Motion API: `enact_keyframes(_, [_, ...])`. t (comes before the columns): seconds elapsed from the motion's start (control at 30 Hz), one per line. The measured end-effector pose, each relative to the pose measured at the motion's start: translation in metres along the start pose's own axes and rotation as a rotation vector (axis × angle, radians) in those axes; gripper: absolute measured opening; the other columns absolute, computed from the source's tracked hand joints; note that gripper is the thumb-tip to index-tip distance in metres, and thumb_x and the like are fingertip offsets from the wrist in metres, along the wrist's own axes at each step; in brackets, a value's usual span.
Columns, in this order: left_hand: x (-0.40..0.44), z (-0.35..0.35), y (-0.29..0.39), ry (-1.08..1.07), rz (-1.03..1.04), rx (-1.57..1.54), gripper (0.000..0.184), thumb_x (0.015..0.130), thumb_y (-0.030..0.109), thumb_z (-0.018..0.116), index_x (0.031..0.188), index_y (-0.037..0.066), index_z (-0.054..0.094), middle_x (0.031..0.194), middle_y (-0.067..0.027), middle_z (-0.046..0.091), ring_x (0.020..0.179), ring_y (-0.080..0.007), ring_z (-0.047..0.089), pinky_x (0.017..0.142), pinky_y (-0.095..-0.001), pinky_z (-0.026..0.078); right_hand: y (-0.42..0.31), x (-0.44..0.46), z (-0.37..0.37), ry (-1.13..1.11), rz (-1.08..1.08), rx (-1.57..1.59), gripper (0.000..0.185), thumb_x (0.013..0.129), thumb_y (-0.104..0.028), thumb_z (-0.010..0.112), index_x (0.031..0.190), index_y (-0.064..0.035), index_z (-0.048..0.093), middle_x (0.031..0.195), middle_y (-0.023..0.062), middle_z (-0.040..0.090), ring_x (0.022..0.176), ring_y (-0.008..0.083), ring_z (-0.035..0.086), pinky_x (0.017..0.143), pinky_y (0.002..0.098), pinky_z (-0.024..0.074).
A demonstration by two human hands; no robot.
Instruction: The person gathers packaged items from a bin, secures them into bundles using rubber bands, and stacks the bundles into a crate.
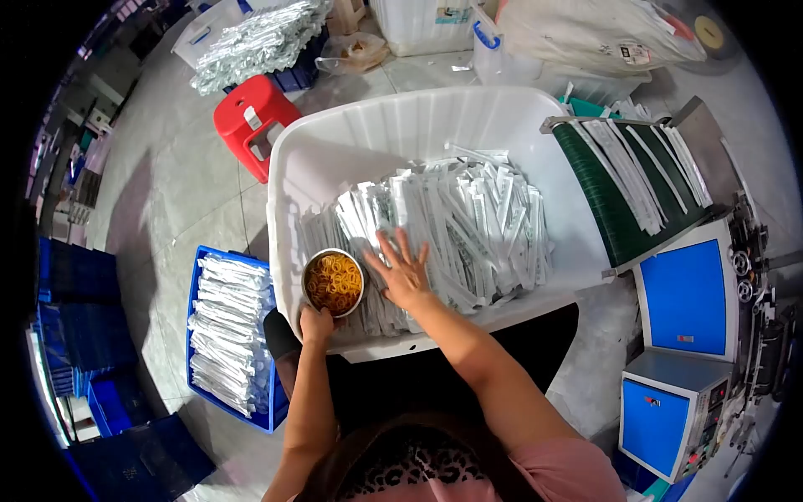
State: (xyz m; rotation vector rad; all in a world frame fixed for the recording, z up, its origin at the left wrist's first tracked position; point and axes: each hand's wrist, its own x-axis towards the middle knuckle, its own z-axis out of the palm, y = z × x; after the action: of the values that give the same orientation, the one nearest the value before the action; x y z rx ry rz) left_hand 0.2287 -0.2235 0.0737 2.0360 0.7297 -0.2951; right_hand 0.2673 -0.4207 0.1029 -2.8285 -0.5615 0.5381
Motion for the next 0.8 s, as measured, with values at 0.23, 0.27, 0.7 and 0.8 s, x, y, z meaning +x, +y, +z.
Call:
enact_keyframes(0.23, [0.008, -0.002, -0.013, 0.009, 0.117, 0.363, 0.053, 0.076, 0.025, 0.06, 0.101, -0.017, 0.039, 0.088, -0.0318, 0.057, 0.08, -0.0401, 0.06, 0.067, -0.0403, 0.05, 0.009, 0.019, 0.006, -0.124, 0.914, 0.416, 0.12, 0.057, -0.044, 0.076, 0.138, -0.0063, -0.004, 0.136, 0.0298, 0.014, 0.127, 0.0432, 0.018, 0.097, 0.0554, 0.0214])
enact_keyframes(0.27, [0.008, 0.002, -0.017, 0.04, 0.099, 0.284, 0.059, 0.071, 0.031, 0.064, 0.098, -0.016, 0.039, 0.085, -0.0318, 0.057, 0.082, -0.043, 0.058, 0.071, -0.042, 0.048, 0.012, 0.019, 0.007, -0.108, 0.862, 0.42, 0.12, 0.056, -0.044, 0.076, 0.138, -0.0066, -0.003, 0.134, 0.0289, 0.019, 0.125, 0.0423, 0.021, 0.097, 0.0555, 0.0223])
enact_keyframes(0.7, [-0.062, -0.028, 0.03, 0.206, 0.496, 0.49, 0.069, 0.073, 0.022, 0.063, 0.127, -0.002, 0.028, 0.086, -0.0204, 0.061, 0.075, -0.0361, 0.06, 0.063, -0.0396, 0.048, 0.025, 0.036, 0.006, -0.046, 0.834, 0.364, 0.112, 0.056, -0.045, 0.073, 0.135, 0.0033, 0.011, 0.121, 0.0283, 0.041, 0.114, 0.0363, 0.041, 0.095, 0.0432, 0.0321])
enact_keyframes(0.8, [-0.069, -0.035, 0.019, 0.172, 0.534, 0.474, 0.067, 0.073, 0.019, 0.063, 0.128, 0.004, 0.029, 0.085, -0.0148, 0.061, 0.072, -0.0315, 0.061, 0.061, -0.0381, 0.049, 0.041, 0.025, -0.002, -0.088, 0.85, 0.449, 0.111, 0.056, -0.045, 0.073, 0.136, 0.0009, 0.01, 0.125, 0.0247, 0.04, 0.116, 0.0351, 0.041, 0.097, 0.0413, 0.0318])
